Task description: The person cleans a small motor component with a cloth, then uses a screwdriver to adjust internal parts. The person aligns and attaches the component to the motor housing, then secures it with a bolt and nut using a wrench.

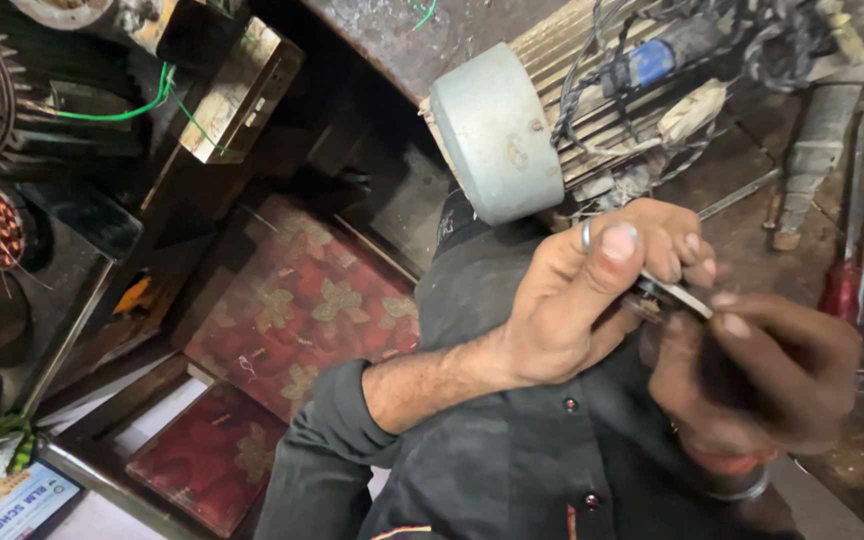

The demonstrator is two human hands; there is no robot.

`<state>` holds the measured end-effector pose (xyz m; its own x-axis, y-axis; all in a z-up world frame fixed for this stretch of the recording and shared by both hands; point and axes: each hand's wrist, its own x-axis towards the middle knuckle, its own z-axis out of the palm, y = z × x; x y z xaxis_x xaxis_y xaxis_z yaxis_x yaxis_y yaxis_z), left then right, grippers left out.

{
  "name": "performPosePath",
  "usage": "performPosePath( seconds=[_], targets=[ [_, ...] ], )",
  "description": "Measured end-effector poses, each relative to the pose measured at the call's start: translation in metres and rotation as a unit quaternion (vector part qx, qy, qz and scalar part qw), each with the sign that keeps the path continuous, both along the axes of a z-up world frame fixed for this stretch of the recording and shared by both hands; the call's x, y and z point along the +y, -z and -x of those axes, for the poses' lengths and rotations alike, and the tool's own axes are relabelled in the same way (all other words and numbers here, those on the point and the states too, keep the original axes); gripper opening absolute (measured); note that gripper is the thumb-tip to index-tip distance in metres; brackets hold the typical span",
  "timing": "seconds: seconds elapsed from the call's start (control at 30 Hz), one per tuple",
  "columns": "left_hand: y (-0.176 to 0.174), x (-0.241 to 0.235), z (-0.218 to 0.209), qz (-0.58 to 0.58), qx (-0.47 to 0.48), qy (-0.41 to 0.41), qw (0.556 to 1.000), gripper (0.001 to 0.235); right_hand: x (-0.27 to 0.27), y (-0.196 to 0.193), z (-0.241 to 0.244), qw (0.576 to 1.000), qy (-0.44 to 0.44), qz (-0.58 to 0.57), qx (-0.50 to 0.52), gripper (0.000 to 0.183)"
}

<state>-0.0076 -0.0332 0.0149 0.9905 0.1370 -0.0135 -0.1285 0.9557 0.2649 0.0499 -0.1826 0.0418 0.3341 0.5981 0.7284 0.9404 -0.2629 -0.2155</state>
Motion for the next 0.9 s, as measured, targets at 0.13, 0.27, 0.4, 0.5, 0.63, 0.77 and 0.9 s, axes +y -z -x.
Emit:
performPosePath(
  seconds=[0.13,0.27,0.4,0.5,0.63,0.77,0.9],
  targets=[
    [-0.005,-0.003,-0.004,-0.119,0.008,-0.066,0.991,0.039,0.006,-0.007,0.011,0.989,0.051,0.000,0.139,0.031],
    [-0.010,0.007,0.001,-0.293,0.007,-0.092,0.952,0.034,0.014,-0.012,0.021,0.964,0.069,0.002,0.258,0.034],
    [-0.013,0.009,0.000,-0.292,0.022,-0.083,0.953,0.034,0.009,-0.020,0.017,0.964,0.065,0.027,0.255,0.035],
    [-0.014,0.008,-0.003,-0.293,0.018,-0.091,0.952,0.034,0.007,-0.020,0.012,0.962,0.067,0.025,0.265,0.034],
    [-0.015,0.010,-0.002,-0.298,0.007,-0.078,0.951,0.035,0.008,-0.022,0.012,0.953,0.049,-0.027,0.298,0.035],
    [-0.007,0.021,-0.002,-0.321,-0.005,-0.021,0.947,0.042,0.004,-0.025,0.010,0.953,0.062,-0.020,0.295,0.035],
    [0.002,0.023,-0.003,-0.241,-0.027,0.032,0.970,0.045,0.001,-0.022,0.007,0.962,0.057,0.008,0.268,0.034]
  ],
)
